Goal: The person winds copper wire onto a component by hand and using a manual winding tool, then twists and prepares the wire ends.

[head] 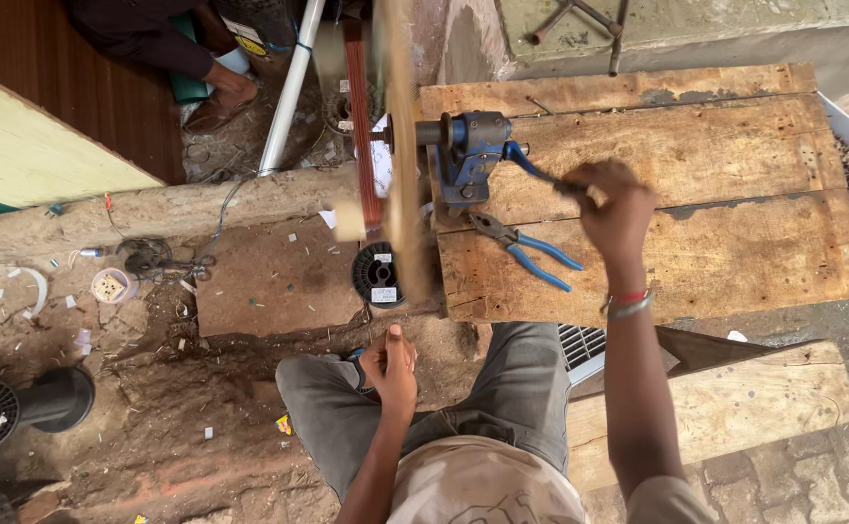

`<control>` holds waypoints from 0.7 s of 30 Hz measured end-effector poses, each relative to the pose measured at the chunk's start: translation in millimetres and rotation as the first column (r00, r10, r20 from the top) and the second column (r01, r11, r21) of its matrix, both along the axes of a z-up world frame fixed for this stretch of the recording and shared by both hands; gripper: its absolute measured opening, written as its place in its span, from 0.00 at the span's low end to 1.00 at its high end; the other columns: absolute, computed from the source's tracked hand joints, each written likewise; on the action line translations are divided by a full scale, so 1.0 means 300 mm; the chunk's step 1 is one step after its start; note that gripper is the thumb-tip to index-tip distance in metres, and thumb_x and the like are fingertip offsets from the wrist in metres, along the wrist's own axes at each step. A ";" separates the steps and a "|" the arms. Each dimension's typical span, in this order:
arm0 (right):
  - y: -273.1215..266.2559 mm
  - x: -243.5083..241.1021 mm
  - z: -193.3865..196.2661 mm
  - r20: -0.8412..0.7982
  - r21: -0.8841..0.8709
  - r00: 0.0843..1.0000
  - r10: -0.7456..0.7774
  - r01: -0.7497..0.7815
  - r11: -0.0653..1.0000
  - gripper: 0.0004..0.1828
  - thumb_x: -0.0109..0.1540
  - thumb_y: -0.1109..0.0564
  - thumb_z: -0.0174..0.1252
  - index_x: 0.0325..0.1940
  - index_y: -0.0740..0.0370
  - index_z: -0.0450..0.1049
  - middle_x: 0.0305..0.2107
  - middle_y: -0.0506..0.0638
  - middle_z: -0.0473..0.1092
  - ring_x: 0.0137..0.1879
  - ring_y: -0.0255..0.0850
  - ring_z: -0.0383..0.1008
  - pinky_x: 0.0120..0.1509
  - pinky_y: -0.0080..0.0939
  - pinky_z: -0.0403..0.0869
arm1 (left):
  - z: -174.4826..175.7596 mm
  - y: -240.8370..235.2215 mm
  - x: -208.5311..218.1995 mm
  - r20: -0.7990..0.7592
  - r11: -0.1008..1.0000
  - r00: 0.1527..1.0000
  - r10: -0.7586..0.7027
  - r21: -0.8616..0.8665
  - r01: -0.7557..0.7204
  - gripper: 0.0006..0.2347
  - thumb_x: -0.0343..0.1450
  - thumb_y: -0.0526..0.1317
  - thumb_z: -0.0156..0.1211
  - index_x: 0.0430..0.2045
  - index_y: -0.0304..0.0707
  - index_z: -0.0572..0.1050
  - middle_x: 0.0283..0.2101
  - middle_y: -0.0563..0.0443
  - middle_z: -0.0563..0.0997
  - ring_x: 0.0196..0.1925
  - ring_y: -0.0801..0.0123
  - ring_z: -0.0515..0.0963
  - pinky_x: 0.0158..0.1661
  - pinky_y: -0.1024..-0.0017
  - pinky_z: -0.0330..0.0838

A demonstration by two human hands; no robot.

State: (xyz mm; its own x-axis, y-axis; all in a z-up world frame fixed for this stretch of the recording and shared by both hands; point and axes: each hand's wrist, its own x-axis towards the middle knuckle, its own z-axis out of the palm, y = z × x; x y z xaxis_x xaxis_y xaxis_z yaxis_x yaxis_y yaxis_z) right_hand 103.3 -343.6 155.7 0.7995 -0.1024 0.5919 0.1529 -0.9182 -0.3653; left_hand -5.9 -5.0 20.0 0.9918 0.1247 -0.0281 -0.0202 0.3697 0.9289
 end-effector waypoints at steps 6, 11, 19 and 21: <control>-0.105 0.301 0.046 0.153 0.034 0.987 0.053 -0.059 0.998 0.16 0.58 0.72 0.65 0.45 0.56 0.84 0.41 0.48 0.82 0.45 0.39 0.82 0.46 0.36 0.78 | -0.025 -0.006 0.004 -0.046 0.999 0.999 0.001 -0.045 -0.003 0.22 0.79 0.39 0.52 0.09 0.37 0.59 0.12 0.58 0.61 0.13 0.81 0.55 0.16 0.75 0.50; -0.126 0.554 -0.093 0.075 0.109 0.997 0.000 -0.008 0.994 0.18 0.53 0.71 0.65 0.45 0.57 0.83 0.41 0.49 0.81 0.45 0.44 0.83 0.50 0.42 0.78 | -0.036 -0.012 0.019 -0.052 1.000 0.999 -0.010 -0.019 0.009 0.22 0.79 0.39 0.52 0.10 0.37 0.59 0.12 0.57 0.62 0.14 0.80 0.55 0.18 0.74 0.50; -0.117 0.564 -0.564 -0.052 0.087 0.996 -0.067 0.071 0.994 0.18 0.51 0.64 0.68 0.44 0.51 0.83 0.34 0.48 0.82 0.35 0.42 0.81 0.36 0.41 0.74 | -0.045 -0.018 0.008 -0.074 0.993 0.997 -0.002 -0.116 -0.007 0.23 0.80 0.38 0.54 0.10 0.39 0.57 0.13 0.59 0.58 0.15 0.81 0.52 0.19 0.75 0.49; -0.054 0.487 -0.586 -0.267 -0.112 0.923 -0.277 0.255 0.960 0.20 0.50 0.65 0.66 0.41 0.45 0.86 0.31 0.48 0.80 0.30 0.45 0.77 0.26 0.39 0.73 | -0.025 -0.013 0.023 -0.121 0.995 0.993 -0.009 -0.099 -0.004 0.22 0.78 0.39 0.52 0.09 0.36 0.60 0.12 0.57 0.61 0.13 0.80 0.53 0.17 0.73 0.51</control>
